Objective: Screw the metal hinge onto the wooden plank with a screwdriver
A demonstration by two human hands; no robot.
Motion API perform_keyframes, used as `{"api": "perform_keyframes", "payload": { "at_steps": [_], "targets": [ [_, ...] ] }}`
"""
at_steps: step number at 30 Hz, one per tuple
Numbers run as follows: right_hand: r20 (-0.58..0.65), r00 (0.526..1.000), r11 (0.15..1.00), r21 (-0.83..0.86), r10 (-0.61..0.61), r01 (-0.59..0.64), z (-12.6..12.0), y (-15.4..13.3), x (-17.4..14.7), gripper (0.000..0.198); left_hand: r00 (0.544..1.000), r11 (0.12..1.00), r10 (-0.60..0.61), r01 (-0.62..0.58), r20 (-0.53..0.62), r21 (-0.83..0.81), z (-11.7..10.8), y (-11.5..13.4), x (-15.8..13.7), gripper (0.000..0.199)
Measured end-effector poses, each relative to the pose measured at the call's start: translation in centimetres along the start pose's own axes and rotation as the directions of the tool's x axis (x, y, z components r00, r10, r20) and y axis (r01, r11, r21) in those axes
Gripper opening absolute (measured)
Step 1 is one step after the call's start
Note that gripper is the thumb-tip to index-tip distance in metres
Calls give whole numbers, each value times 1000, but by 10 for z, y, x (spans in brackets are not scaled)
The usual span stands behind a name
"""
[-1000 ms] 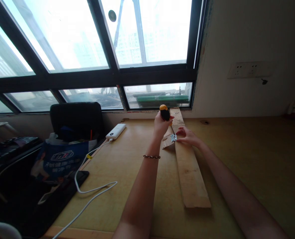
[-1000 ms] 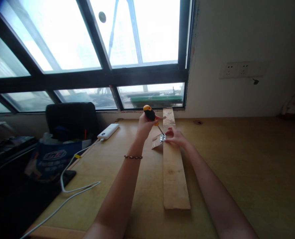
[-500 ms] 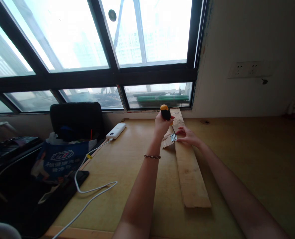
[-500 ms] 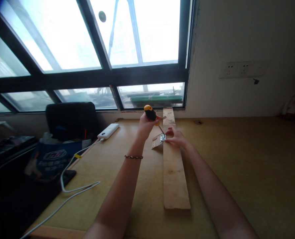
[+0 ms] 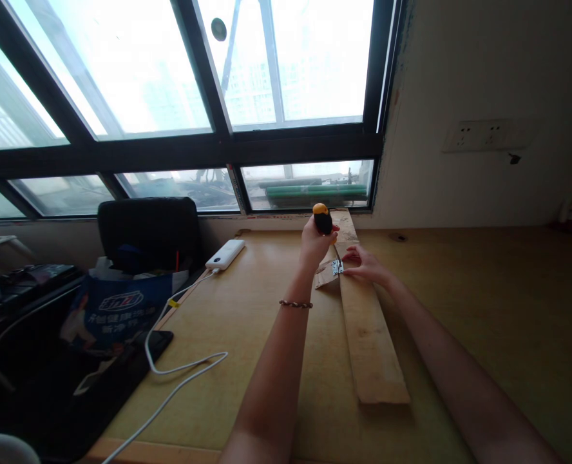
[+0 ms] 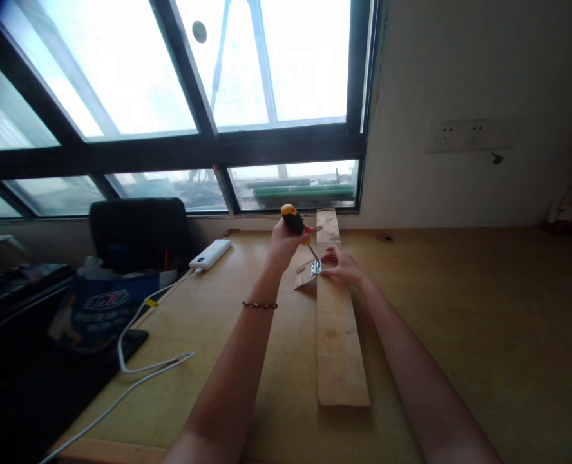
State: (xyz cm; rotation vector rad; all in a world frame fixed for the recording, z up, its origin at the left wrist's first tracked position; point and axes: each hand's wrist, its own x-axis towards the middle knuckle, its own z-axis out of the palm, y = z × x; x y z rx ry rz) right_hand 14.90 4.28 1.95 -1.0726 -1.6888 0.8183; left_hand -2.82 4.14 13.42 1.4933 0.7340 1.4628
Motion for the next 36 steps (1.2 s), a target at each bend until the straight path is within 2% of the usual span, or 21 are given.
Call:
{"api": "perform_keyframes", "payload": {
  "at_steps": [14, 25, 36],
  "targets": [
    [-7, 1000, 1000, -5, 16, -16, 0, 1, 0, 63, 1000, 1000, 21, -21, -13, 23, 0, 0, 0, 33],
    [-7, 1000, 1000, -5, 16, -16, 1, -3, -1, 65, 990, 994, 64, -74, 126, 75, 4, 4, -4, 32],
    [-16, 1000, 1000, -1, 15, -15, 2, -6, -2, 63, 987, 992, 83, -95, 135, 83, 5, 6, -5, 32]
  ]
}}
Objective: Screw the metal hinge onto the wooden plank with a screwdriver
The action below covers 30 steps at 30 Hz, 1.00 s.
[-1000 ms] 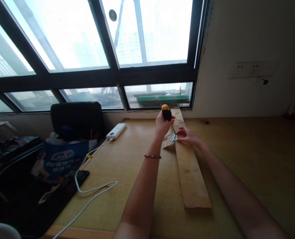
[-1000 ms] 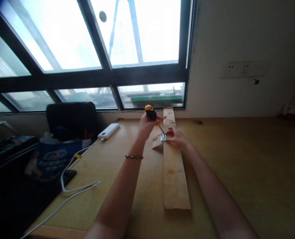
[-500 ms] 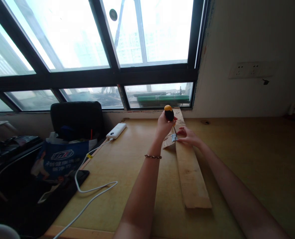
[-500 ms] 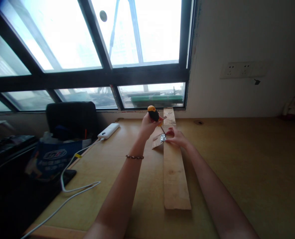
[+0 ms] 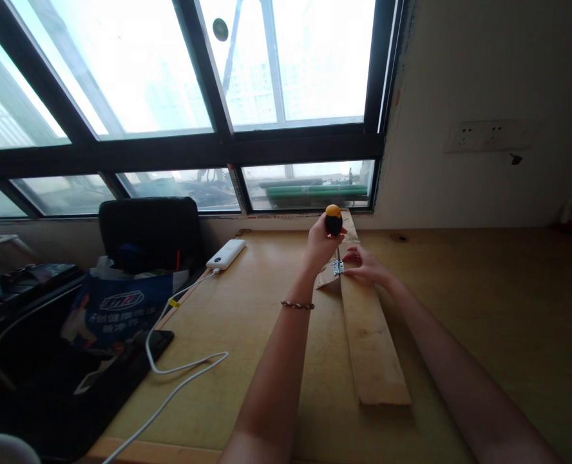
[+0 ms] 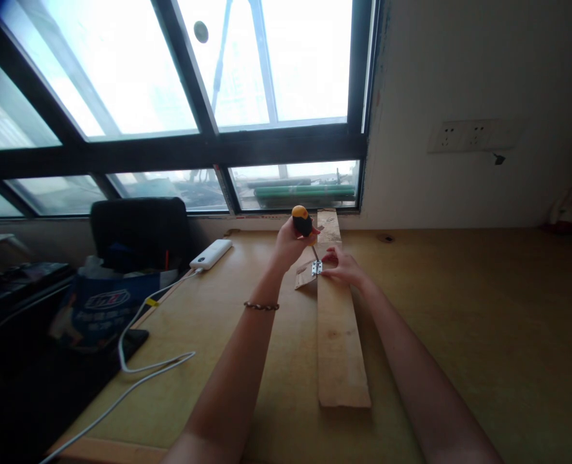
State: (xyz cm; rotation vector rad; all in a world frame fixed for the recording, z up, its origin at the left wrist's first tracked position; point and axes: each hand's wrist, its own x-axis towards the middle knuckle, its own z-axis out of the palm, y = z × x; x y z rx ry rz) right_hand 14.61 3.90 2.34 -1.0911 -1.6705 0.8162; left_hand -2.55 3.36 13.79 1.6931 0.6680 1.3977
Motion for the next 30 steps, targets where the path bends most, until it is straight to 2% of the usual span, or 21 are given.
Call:
{"api": "perform_keyframes", "payload": {
  "at_steps": [5, 30],
  "targets": [
    [2, 1000, 1000, -2, 3, -3, 0, 0, 0, 63, 1000, 999, -5, 5, 15, -38, 1, 1, 0, 32],
    [13, 1000, 1000, -6, 4, -4, -1, -2, 0, 63, 998, 999, 37, -36, 57, -27, 3, -1, -1, 38]
  ]
}}
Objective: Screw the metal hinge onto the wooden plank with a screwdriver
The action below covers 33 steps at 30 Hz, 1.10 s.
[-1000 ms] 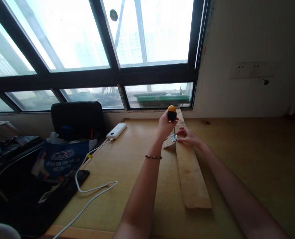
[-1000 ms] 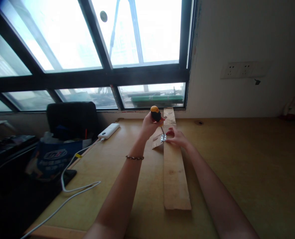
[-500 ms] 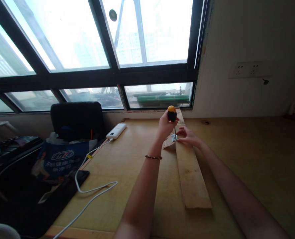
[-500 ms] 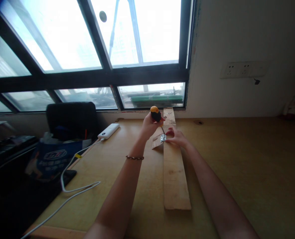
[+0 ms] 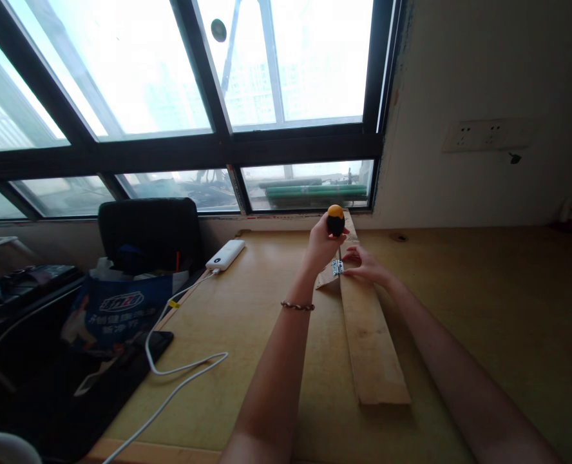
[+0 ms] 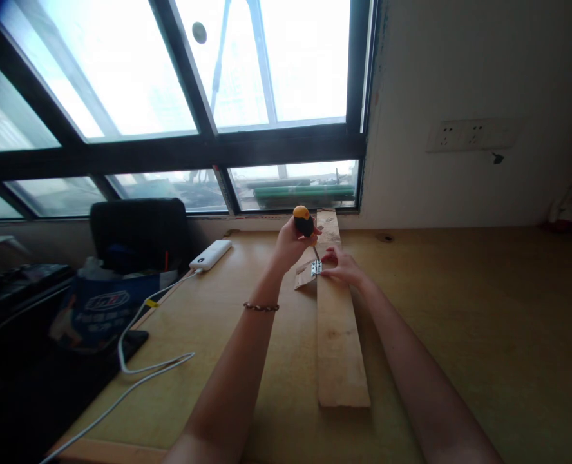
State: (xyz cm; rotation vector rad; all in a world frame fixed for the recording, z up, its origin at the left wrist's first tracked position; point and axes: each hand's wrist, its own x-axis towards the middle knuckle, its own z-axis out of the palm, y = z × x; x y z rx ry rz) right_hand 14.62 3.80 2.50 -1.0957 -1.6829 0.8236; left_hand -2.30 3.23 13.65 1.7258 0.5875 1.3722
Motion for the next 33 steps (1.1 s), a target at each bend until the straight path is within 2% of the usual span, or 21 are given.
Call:
{"api": "perform_keyframes", "payload": {
  "at_steps": [5, 13, 33],
  "targets": [
    [-10, 1000, 1000, 21, 0, 0, 1, -1, 0, 64, 1000, 1000, -12, 12, 1, 4, 1, -5, 0, 36],
    [1, 1000, 1000, 3, -13, 13, 0, 2, 0, 64, 999, 999, -37, 37, 1, -2, 2, 1, 0, 36],
    [0, 1000, 1000, 8, -17, 17, 0, 4, 1, 63, 1000, 998, 4, -3, -18, 70, 0, -2, 0, 38]
  ]
}}
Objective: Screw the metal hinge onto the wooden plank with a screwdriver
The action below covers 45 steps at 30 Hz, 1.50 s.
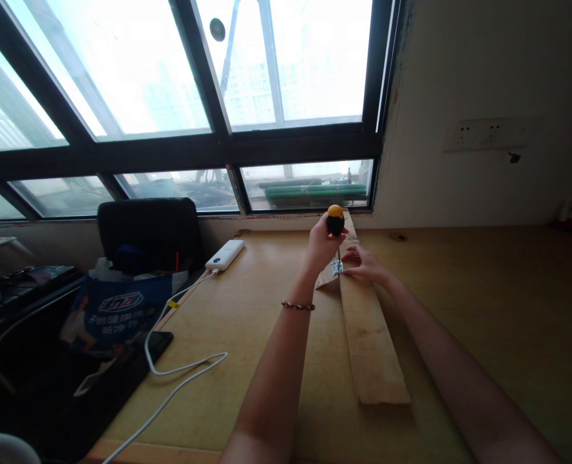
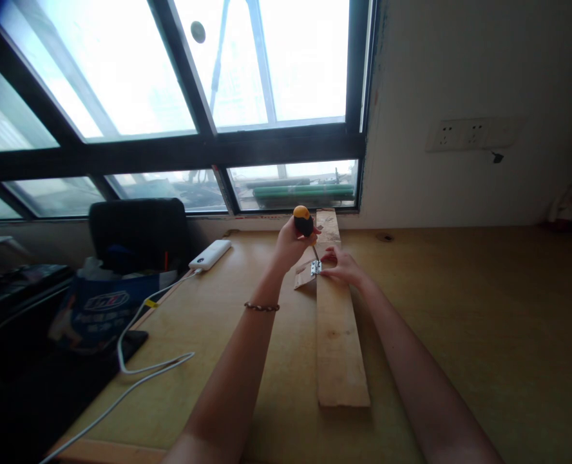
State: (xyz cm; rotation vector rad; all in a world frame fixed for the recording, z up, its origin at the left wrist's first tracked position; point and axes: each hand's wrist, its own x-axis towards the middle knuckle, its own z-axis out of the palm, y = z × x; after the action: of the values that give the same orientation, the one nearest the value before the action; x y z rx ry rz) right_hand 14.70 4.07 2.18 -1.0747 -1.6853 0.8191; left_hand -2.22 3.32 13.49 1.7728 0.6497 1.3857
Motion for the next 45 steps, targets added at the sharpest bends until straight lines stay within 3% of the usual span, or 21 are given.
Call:
{"api": "perform_keyframes", "payload": {
  "at_steps": [26, 34, 39, 45],
  "targets": [
    [12, 1000, 1000, -2, -8, 8, -1, 5, 1, 62, 999, 1000, -2, 2, 44, 4, 2, -2, 0, 42],
    [8, 1000, 1000, 10, -1, 1, 0, 2, 0, 62, 997, 999, 52, -51, -60, 18, 6, -11, 1, 40],
    [10, 1000, 1000, -2, 1, -1, -1, 2, 0, 63, 997, 997, -24, 29, -75, 69, 1, -10, 2, 21],
    [-9, 1000, 1000, -21, 15, -15, 0, 0, -1, 63, 993, 974, -89, 103, -79, 204, -1, -8, 3, 34]
  ]
}}
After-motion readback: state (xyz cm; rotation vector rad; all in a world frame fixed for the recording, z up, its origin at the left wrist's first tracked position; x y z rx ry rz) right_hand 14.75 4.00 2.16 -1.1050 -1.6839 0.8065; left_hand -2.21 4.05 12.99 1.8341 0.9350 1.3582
